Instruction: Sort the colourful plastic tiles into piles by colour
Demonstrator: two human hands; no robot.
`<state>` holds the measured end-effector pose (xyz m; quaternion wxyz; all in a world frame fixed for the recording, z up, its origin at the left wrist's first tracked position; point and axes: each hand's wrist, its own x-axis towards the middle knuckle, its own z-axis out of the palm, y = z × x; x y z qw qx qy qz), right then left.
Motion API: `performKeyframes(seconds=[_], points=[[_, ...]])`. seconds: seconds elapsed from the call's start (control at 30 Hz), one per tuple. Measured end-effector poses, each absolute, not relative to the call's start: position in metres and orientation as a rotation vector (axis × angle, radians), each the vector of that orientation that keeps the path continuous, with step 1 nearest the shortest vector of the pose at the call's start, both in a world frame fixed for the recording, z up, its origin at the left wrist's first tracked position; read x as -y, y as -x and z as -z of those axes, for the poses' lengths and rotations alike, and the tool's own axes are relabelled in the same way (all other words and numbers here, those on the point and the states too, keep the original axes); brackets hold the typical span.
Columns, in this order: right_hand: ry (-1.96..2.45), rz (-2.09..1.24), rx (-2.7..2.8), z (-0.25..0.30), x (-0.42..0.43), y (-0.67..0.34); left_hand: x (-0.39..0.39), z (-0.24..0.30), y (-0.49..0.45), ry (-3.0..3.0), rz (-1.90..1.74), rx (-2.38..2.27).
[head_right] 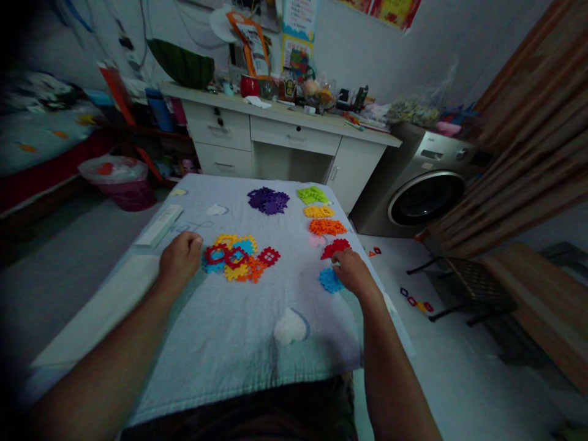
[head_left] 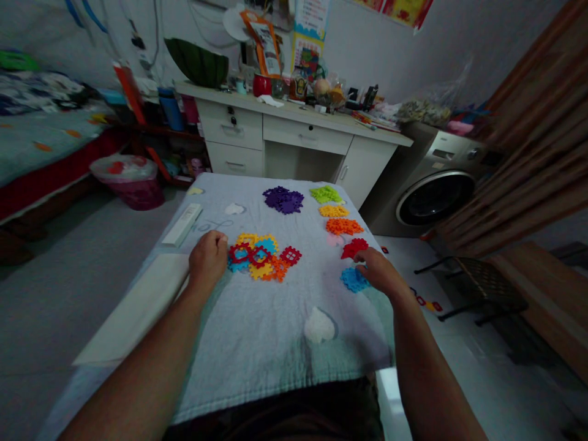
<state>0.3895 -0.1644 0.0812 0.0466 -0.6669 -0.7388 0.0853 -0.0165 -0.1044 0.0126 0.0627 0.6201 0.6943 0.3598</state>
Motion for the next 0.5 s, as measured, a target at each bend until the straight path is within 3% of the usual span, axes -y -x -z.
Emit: performKeyframes(seconds=[0.33,0.5], points=[[1.542,-0.434,2.555,-0.062,0.136,-0.279,0.108,-0.021,0.014,-1.903,-0.878,-2.207],[1.529,-0.497,2.552,-0.036,0.127,-0.261,0.107,-0.019,0.014,-1.902,-0.820,-2.241]])
